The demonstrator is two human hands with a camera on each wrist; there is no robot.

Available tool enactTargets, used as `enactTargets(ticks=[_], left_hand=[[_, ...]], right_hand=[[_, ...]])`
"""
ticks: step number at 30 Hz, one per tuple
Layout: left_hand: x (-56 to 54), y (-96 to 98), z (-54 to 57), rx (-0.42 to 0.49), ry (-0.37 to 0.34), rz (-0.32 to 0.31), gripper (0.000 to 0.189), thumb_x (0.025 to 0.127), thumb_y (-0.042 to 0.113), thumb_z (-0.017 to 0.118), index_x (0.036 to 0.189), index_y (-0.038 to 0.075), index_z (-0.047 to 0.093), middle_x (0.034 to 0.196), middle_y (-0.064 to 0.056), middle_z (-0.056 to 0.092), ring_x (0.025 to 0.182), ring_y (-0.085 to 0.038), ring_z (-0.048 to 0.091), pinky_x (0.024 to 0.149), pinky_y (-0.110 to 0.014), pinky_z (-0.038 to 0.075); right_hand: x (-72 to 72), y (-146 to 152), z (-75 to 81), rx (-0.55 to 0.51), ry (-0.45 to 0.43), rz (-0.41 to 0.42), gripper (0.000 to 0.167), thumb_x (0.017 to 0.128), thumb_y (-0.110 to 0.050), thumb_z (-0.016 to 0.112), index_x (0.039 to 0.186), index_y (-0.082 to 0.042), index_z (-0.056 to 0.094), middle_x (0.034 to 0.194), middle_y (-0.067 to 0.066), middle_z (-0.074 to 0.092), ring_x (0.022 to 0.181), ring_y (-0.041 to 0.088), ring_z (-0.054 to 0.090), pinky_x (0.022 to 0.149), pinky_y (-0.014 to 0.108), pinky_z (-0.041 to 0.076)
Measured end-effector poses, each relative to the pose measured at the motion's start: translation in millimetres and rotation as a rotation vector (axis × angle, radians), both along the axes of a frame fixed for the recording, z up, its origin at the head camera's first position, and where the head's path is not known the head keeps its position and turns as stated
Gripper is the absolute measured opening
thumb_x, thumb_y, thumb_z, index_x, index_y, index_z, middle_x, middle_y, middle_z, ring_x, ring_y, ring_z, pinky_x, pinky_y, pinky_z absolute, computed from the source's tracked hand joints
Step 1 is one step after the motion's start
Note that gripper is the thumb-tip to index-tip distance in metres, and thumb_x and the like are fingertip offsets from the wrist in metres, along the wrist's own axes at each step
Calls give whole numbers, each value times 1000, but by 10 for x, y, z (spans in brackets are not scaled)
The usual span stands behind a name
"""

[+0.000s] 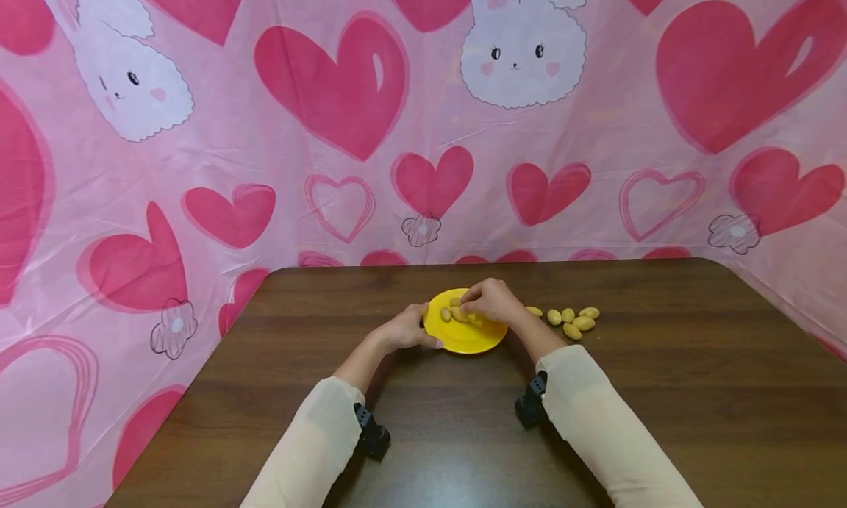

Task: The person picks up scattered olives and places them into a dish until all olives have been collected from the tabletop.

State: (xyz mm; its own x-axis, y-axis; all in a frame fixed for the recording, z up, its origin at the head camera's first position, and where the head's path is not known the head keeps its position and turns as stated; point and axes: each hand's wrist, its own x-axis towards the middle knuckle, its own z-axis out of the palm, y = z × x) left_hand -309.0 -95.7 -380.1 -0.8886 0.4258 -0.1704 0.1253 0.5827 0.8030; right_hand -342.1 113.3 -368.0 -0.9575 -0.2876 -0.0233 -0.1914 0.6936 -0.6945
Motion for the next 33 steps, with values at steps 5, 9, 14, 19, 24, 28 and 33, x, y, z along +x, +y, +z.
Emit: enactTargets(ticks=[5,9,14,19,24,28,33], left_hand=[[19,4,14,-10,-3,9,79,76,14,76,140,-3,33,134,-17,37,111,-28,40,107,-44,23],[26,0,21,-25,3,11,80,76,15,76,140,-4,32,135,-17,35,112,-28,39,107,-44,23],[10,-7,16,-14,-13,25,80,76,14,76,141,-1,32,138,-17,33,115,-29,37,108,-43,22],[8,2,9,-4,-12,14,78,76,13,76,140,0,34,136,-15,38,113,-28,40,107,-42,25],[7,6,10,5,-3,-2,77,75,11,76,139,-1,35,133,-14,42,110,-27,42,106,-41,27],[10,11,11,-5,-8,17,81,75,11,76,141,-1,31,139,-16,35,114,-27,39,107,-41,24],[12,23,8,-11,-13,35,85,75,11,77,143,-3,27,144,-18,28,122,-28,35,108,-42,21]], right_hand=[[0,49,41,-6,18,0,24,83,-18,70,102,-4,71,100,8,66,85,21,54,78,30,50],[-9,105,62,-21,10,-16,27,82,-20,71,104,-4,70,100,9,66,86,22,54,77,30,51],[-27,202,80,-32,6,-29,32,82,-26,71,106,-4,70,102,9,65,87,23,53,76,29,51],[-33,319,102,-13,39,-21,35,83,-26,70,108,-2,68,104,11,65,88,24,52,75,31,50],[-19,454,110,-15,46,-35,30,85,-21,68,107,-2,68,103,12,65,88,25,54,81,35,50],[5,579,124,-24,35,-66,32,85,-24,68,108,-2,68,105,13,65,91,27,55,84,39,49],[38,753,152,-39,30,-77,39,86,-30,66,113,-2,65,109,13,64,91,25,56,81,38,50]])
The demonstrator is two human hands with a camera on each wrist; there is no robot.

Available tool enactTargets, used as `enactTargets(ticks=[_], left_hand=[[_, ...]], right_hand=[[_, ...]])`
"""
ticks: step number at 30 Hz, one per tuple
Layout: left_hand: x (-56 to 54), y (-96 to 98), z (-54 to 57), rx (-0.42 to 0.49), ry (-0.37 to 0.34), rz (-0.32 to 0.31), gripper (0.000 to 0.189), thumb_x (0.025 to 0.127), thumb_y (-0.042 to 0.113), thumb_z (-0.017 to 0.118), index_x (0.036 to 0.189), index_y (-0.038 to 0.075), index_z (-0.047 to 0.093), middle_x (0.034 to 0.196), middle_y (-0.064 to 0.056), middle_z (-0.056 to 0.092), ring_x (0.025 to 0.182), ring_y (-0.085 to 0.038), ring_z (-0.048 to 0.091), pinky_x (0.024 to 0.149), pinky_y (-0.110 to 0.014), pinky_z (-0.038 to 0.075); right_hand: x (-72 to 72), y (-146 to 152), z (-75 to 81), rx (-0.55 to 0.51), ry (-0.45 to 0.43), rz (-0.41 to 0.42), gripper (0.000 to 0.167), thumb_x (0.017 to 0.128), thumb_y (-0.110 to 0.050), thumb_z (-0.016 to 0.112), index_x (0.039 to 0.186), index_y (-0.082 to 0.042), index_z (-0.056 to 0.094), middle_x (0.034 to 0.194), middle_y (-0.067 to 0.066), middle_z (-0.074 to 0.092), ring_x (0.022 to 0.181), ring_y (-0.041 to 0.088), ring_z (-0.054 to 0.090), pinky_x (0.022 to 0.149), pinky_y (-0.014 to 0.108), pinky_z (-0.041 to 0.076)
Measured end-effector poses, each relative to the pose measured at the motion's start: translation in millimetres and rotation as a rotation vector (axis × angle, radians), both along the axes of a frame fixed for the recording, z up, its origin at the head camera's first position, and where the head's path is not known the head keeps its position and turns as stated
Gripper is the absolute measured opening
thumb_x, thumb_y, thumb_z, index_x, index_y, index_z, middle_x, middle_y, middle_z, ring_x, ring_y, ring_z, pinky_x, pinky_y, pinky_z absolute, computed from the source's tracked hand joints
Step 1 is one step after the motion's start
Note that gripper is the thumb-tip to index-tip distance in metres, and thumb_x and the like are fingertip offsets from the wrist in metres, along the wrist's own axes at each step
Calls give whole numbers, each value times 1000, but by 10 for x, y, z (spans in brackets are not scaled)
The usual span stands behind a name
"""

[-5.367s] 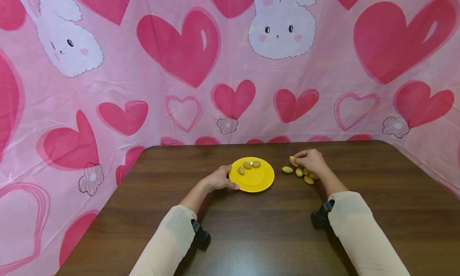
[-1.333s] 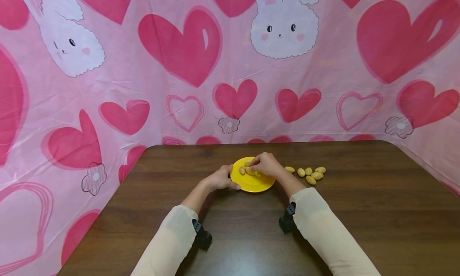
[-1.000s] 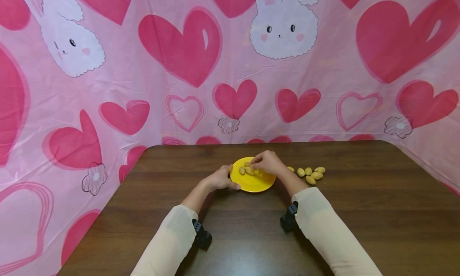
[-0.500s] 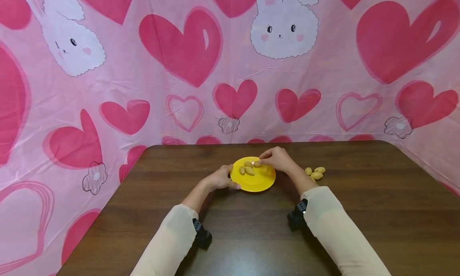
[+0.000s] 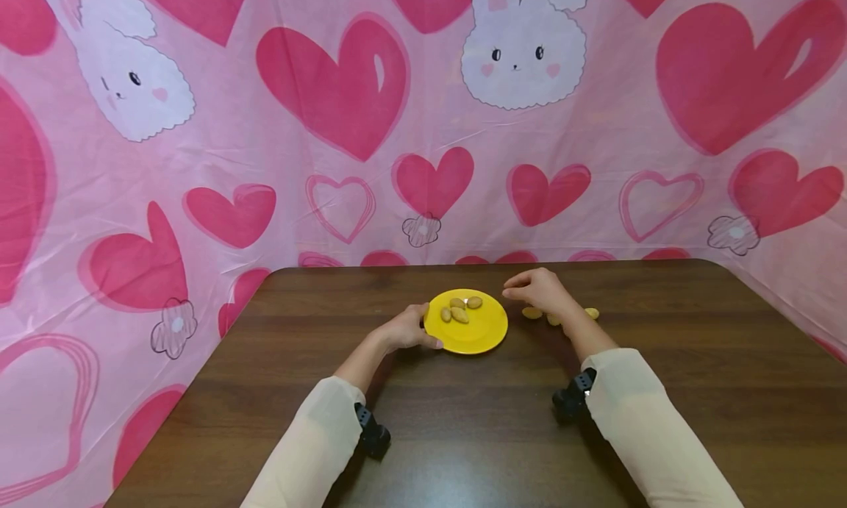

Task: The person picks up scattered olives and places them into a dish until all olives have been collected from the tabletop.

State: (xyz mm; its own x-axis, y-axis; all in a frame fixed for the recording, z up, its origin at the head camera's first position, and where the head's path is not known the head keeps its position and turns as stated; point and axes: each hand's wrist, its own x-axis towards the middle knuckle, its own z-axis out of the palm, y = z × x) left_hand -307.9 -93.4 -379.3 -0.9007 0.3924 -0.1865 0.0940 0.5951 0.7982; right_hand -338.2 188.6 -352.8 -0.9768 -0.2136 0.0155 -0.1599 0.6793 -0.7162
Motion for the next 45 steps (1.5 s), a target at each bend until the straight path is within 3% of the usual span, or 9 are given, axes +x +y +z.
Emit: enactTargets(ticks=[4,15,19,26,29,34,36,41,45], left_hand=[[-1,-2,-1,-5,0,9,87,75,12,77,143,-4,25,145,-19,26,125,-29,32,109,-41,19],[7,-5,-2,1,2,4,86,75,12,77,143,-3,26,144,-19,27,123,-29,33,109,-42,20],[1,2,-10,-3,2,11,87,75,12,77,143,-4,25,145,-20,25,126,-28,32,109,-42,19],[1,12,-4,-6,6,5,83,75,11,77,142,-3,29,141,-19,30,120,-29,35,109,-42,20],[7,13,3,-13,-2,14,85,75,12,77,142,-3,27,143,-19,28,122,-29,34,109,-42,20],[25,0,14,-13,-8,23,84,75,12,76,143,-1,28,142,-18,29,121,-30,35,108,-43,21],[25,-6,11,-10,-4,16,84,75,12,77,142,-2,29,142,-19,30,119,-30,35,108,-44,21],[13,-12,1,-10,-3,8,83,75,12,77,142,-1,29,141,-18,30,119,-30,35,108,-44,20],[1,-10,-3,5,4,-15,81,75,12,77,141,0,32,138,-17,35,115,-28,38,108,-44,22]], right_hand=[[29,108,24,3,22,0,41,86,-31,66,113,-1,64,106,15,64,82,24,56,72,34,50],[80,392,19,28,49,-26,42,87,-32,64,114,1,64,112,20,61,91,28,56,81,40,49],[111,518,8,50,71,-36,40,88,-30,63,113,1,64,111,21,61,89,28,57,75,38,49],[168,723,-36,-8,41,-74,40,87,-27,65,111,4,64,103,20,64,72,24,59,62,33,51],[186,804,-43,1,43,-86,41,87,-28,65,112,5,63,101,20,65,75,26,61,64,34,52],[205,959,-62,71,77,-99,38,88,-29,63,109,3,65,108,23,62,97,36,56,80,45,47],[212,1024,-81,82,76,-109,39,88,-29,63,110,4,64,109,24,61,96,37,55,81,47,45],[239,1141,-124,68,55,-139,45,88,-30,62,115,6,60,106,23,62,79,27,57,68,36,48],[261,1186,-131,56,50,-151,46,88,-30,62,115,7,59,100,20,63,76,23,56,63,31,46]])
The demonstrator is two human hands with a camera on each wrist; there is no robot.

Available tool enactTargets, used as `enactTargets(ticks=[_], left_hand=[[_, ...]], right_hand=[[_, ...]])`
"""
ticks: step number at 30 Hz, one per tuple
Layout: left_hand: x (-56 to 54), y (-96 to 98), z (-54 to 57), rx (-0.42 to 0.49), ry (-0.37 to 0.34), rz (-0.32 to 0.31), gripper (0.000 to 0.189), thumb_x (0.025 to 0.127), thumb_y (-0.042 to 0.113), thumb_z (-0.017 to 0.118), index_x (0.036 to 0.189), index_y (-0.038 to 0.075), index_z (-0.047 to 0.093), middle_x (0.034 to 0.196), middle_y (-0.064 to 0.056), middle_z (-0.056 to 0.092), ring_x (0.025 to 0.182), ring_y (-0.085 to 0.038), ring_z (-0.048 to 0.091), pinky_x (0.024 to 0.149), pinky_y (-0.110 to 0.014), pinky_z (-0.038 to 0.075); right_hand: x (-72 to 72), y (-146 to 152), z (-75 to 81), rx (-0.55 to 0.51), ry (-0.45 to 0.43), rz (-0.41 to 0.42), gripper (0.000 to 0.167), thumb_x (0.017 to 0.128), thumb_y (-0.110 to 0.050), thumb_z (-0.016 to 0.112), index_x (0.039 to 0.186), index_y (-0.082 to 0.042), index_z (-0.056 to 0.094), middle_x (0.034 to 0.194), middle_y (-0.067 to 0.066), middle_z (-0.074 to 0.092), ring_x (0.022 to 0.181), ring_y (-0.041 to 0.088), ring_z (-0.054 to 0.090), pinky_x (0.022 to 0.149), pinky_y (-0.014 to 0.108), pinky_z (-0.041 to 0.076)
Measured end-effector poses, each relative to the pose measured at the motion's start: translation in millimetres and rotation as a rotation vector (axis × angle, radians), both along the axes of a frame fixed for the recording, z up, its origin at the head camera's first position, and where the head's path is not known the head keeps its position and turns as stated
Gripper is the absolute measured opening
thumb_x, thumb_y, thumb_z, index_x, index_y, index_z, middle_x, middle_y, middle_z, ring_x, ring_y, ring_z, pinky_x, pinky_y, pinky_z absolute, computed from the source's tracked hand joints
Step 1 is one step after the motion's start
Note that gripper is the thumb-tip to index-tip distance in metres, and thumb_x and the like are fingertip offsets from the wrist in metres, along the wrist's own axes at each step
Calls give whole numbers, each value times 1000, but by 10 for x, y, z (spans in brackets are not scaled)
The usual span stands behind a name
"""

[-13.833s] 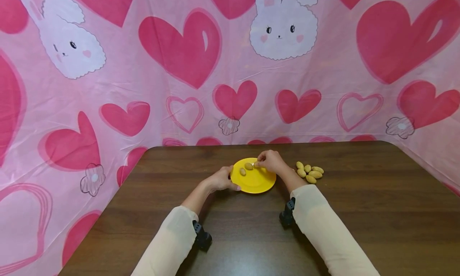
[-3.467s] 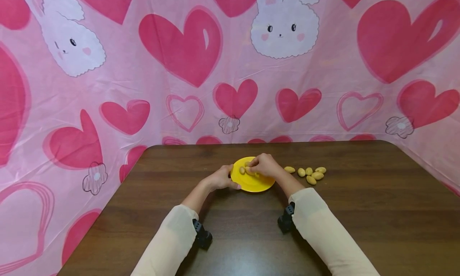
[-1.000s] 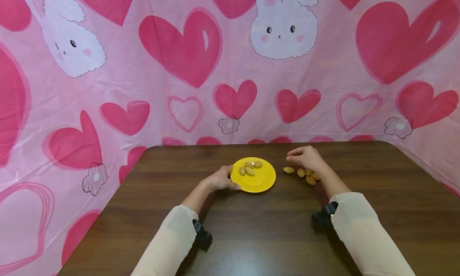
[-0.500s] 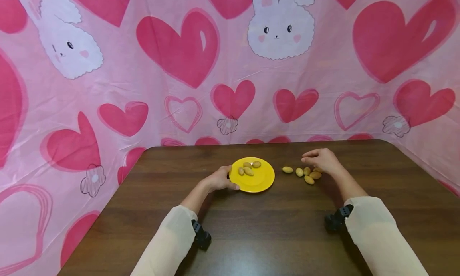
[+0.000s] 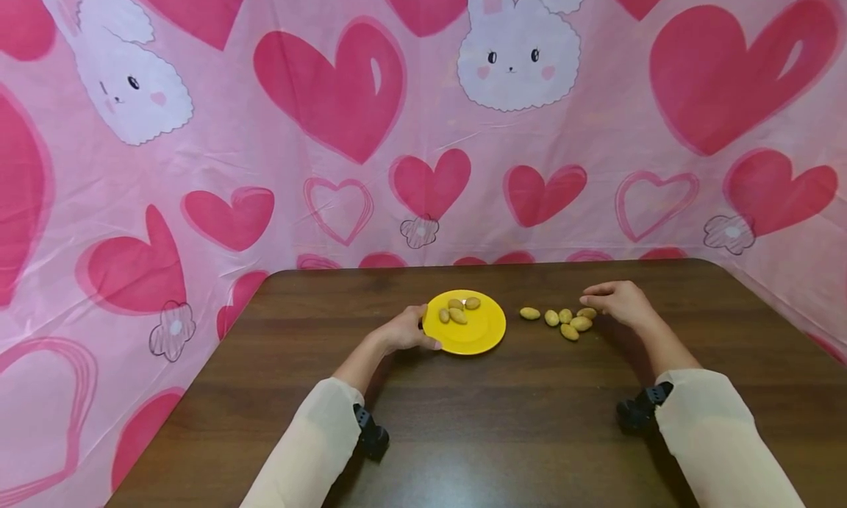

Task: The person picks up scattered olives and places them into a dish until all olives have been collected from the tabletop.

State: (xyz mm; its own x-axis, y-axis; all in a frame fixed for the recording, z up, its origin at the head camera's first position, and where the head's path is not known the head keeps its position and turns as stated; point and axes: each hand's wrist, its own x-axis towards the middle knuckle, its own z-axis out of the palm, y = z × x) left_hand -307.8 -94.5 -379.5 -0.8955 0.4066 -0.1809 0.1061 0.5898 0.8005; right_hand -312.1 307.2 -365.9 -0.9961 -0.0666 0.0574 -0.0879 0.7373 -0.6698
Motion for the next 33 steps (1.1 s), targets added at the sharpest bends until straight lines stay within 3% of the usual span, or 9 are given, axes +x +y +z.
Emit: enactTargets(ticks=[5,11,20,33], left_hand=[[-8,6,-5,-2,-9,9,83,75,12,77,142,-1,30,140,-17,32,118,-28,37,108,-43,22],[-26,16,-7,-16,-12,21,85,75,12,76,143,-1,26,143,-18,28,121,-29,34,108,-42,20],[-22,9,-13,-10,8,9,85,74,12,77,142,-3,28,141,-19,30,120,-29,35,108,-43,20],[-14,12,-8,-17,0,17,84,74,11,77,142,-2,29,140,-18,31,119,-28,35,109,-42,20]], right_hand=[[10,30,3,31,-1,1,46,88,-29,63,114,9,59,91,16,65,73,22,55,62,31,45],[11,76,-12,64,-34,17,44,88,-27,62,114,9,59,97,21,64,75,22,57,62,30,46],[12,152,-89,50,-122,21,52,85,-35,65,113,8,60,92,15,64,77,21,57,61,30,44],[33,126,-116,-17,-108,58,42,85,-28,67,103,9,62,90,13,64,74,19,57,61,30,45]])
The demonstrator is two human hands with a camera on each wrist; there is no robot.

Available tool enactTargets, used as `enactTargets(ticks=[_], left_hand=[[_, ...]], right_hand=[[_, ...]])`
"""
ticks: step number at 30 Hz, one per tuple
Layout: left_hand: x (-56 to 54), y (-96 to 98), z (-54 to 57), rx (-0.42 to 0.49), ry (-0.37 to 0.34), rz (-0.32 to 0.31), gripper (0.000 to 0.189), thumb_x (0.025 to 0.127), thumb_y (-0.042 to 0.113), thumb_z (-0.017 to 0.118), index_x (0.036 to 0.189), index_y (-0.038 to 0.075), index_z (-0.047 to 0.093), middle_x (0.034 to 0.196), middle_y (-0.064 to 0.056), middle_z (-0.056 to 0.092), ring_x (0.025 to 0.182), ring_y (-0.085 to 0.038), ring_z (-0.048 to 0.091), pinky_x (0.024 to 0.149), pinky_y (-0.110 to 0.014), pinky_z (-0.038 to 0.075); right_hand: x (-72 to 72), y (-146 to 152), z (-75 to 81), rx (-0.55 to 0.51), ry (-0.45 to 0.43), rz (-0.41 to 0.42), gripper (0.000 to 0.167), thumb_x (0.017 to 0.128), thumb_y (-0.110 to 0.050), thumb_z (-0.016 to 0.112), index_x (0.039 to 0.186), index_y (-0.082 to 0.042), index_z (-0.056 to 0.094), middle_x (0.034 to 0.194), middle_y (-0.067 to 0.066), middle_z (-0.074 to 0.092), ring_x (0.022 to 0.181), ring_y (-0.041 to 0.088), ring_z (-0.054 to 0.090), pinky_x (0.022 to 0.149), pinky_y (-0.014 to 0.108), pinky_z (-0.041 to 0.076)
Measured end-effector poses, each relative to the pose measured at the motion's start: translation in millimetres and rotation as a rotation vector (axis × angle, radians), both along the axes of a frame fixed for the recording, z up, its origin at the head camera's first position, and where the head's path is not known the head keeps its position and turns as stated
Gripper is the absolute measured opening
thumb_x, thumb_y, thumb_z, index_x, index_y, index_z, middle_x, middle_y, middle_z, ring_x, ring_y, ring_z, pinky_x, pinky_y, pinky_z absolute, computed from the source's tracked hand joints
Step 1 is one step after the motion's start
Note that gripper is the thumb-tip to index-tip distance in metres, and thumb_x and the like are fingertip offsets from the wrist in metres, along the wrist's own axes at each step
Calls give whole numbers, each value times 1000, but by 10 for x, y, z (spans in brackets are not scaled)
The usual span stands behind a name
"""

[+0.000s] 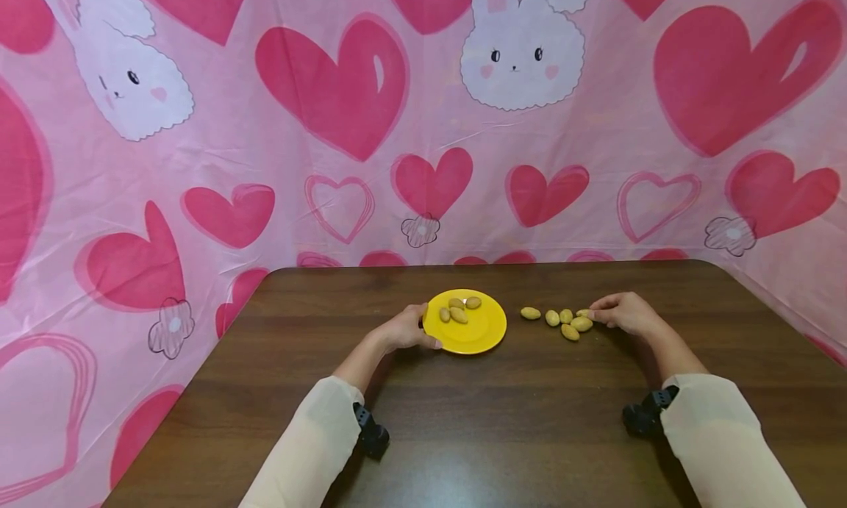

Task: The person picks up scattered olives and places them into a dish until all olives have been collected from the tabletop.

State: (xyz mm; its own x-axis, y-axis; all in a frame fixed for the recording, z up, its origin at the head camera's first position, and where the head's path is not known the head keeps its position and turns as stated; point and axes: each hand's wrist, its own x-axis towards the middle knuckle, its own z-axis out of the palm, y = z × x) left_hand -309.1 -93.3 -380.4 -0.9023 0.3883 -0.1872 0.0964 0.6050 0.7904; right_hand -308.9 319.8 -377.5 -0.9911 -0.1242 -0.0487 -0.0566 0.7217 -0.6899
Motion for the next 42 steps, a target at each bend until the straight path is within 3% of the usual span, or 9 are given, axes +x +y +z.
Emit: enactTargets(ticks=[5,10,19,30,42], left_hand=[[1,0,1,0,-6,-2,83,75,11,76,142,-1,29,141,-17,31,118,-28,36,109,-42,20],[4,-6,8,4,-1,-12,83,75,11,76,142,-1,30,141,-17,32,117,-27,37,108,-42,21],[0,-24,15,35,6,-54,71,76,10,76,136,1,39,122,-10,49,104,-25,45,104,-39,31],[-8,-29,-7,34,-2,-37,78,75,12,76,140,0,34,133,-14,43,108,-26,43,105,-40,28],[-37,-14,-22,11,5,-26,83,75,11,77,142,-1,30,140,-16,36,114,-26,40,108,-40,23]], right_hand=[[-20,53,-32,-14,30,26,44,81,-37,69,94,4,66,82,9,64,69,18,56,59,29,46],[-23,31,-17,22,27,-6,43,82,-35,68,98,5,65,85,10,64,72,19,57,61,30,45],[-26,-6,-6,64,53,-59,37,86,-29,65,100,5,64,84,9,63,72,19,56,60,29,44],[-37,-49,-20,64,132,-91,39,87,-33,65,100,4,65,80,6,64,71,19,55,59,29,43],[-36,-194,23,30,183,-111,45,88,-37,62,105,4,63,87,12,66,75,22,58,63,30,46]])
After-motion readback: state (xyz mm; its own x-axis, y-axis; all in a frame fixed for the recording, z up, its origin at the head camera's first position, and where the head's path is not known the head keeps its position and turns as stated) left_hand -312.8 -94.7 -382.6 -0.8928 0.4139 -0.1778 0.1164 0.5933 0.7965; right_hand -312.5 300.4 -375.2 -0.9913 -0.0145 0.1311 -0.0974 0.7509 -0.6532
